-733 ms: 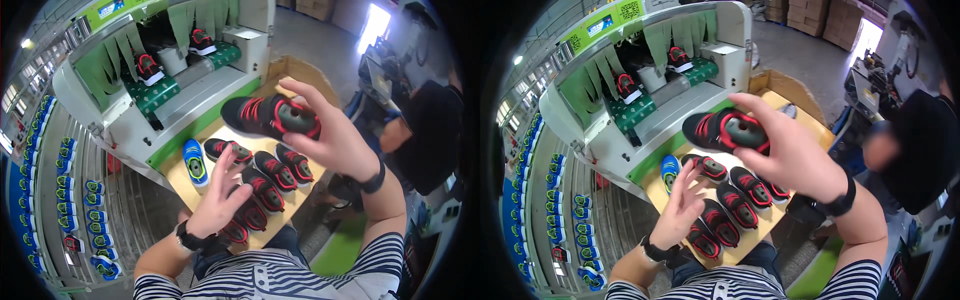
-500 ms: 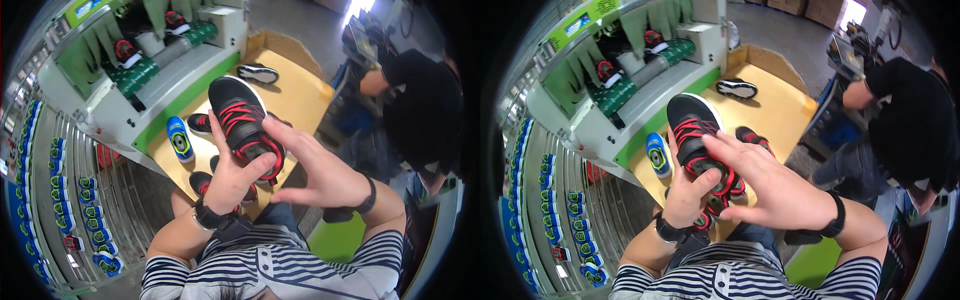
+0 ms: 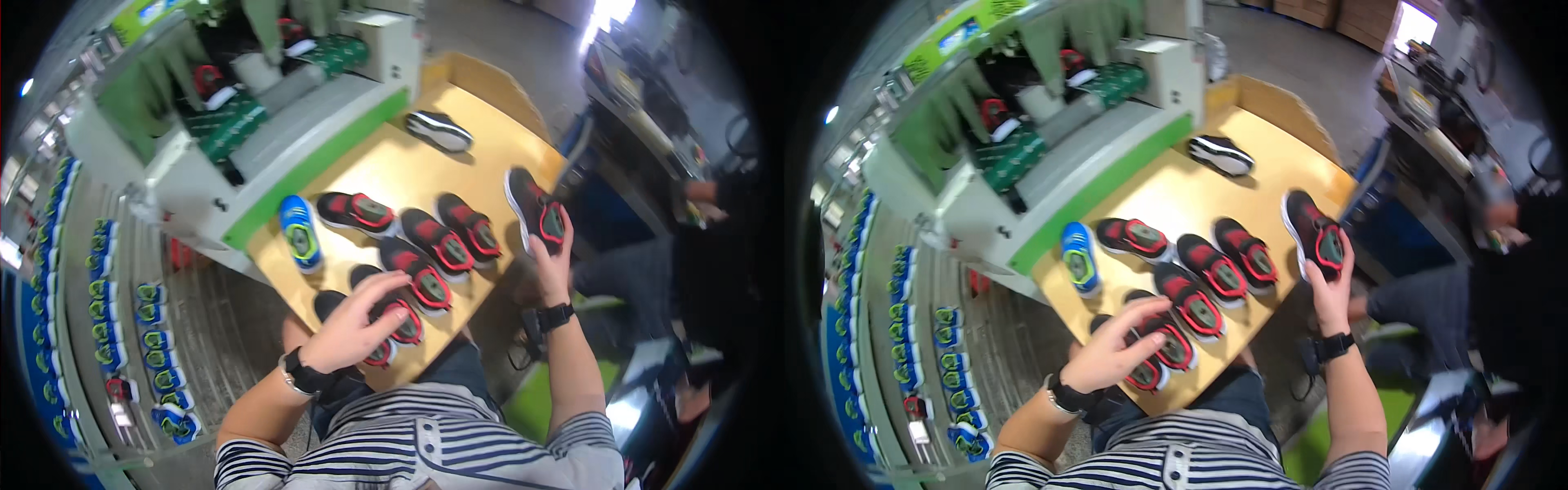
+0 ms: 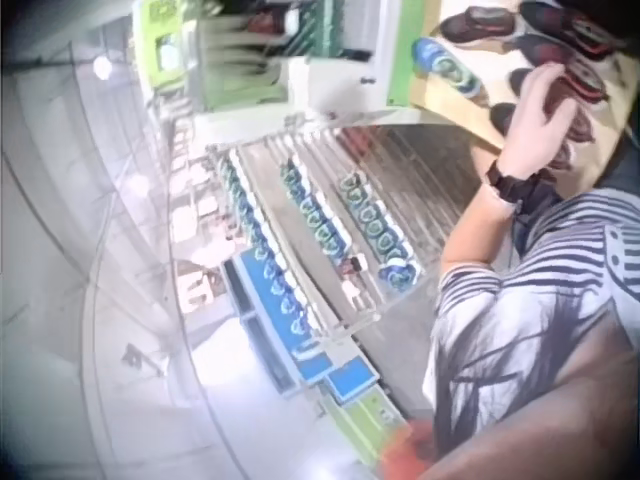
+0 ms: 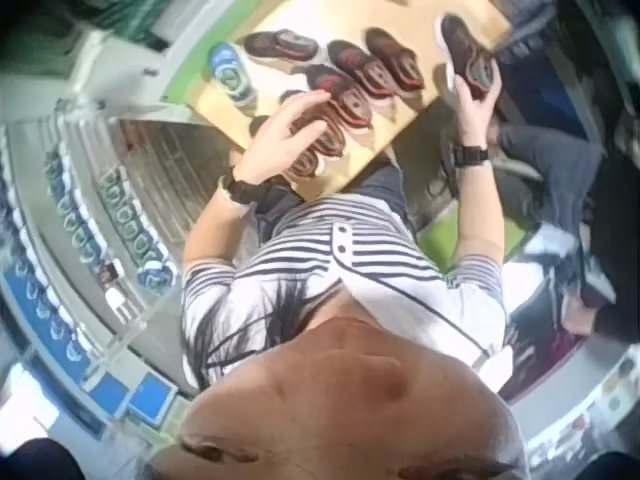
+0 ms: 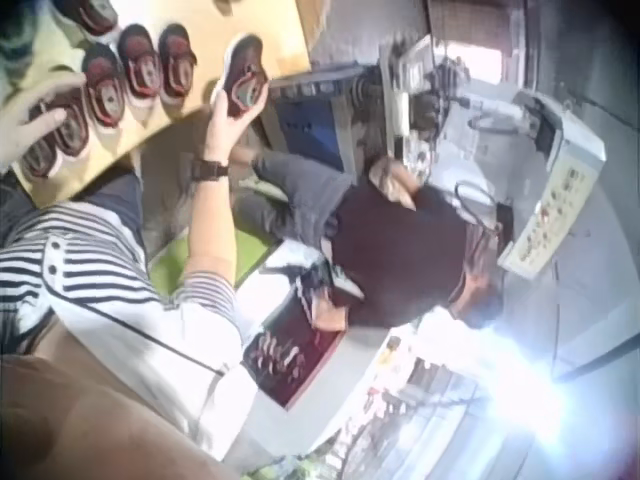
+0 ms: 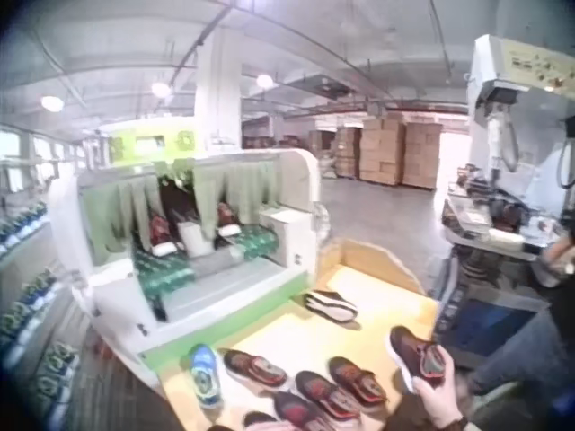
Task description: The person repeatedly picks up black sneakers with red laces from a wooden table, turns them over to view the soles, and places them back down. A green conveyor machine is visible nearby, and another person is working in the background.
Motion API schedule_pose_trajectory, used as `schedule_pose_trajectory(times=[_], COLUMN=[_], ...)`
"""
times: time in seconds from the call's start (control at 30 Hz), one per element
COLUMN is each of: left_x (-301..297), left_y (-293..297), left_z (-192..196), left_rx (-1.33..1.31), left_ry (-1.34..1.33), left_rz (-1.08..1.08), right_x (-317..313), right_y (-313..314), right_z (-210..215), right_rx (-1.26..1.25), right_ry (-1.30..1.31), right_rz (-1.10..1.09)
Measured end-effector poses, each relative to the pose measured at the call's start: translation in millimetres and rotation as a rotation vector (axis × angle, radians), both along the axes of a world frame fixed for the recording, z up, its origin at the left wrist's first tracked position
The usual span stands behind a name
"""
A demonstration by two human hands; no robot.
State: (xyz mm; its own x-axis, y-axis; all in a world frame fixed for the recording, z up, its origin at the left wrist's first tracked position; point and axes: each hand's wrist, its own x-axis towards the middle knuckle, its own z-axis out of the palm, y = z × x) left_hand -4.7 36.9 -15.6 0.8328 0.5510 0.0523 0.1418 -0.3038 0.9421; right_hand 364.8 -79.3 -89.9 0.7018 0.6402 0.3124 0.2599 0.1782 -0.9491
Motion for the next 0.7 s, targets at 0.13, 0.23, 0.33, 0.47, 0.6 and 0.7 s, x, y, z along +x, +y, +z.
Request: schedule_pose_trajectory(times=[0.13, 0.23, 0.33, 0.47, 0.6, 0.7], left_x=[-7.4, -11.1, 2.5, -28.3, -56.4, -97.1], left_y=[44.0, 123.7, 237.3, 431.5, 530.5, 579.6], left_z=[26.2, 60.1, 105.4, 126.9, 106.2, 82.5], left_rx=[0.18, 0.212, 0.367, 0.537, 0.476, 0.544], left_ry=[0.095, 0.095, -0.043, 0.003, 0.562, 0.644], left_rz=[0.083, 0.316, 0.668, 1.093, 1.433, 1.455], right_x=[7.3, 14.5, 9.4, -3.1, -11.8, -10.9], right_y=[31.4, 32.8, 28.0, 33.9, 33.0, 33.2], right_z=[-73.4, -83.2, -88.2, -100.1, -92.1, -90.3], right_rx=[-0.245, -0.19, -0.18, -0.144, -0.161, -0.173], right_ry=[-0.115, 0.049, 0.028, 0.08, 0.085, 0.135], right_rz=[0.127, 0.099, 0.011, -0.115, -0.095, -0.046])
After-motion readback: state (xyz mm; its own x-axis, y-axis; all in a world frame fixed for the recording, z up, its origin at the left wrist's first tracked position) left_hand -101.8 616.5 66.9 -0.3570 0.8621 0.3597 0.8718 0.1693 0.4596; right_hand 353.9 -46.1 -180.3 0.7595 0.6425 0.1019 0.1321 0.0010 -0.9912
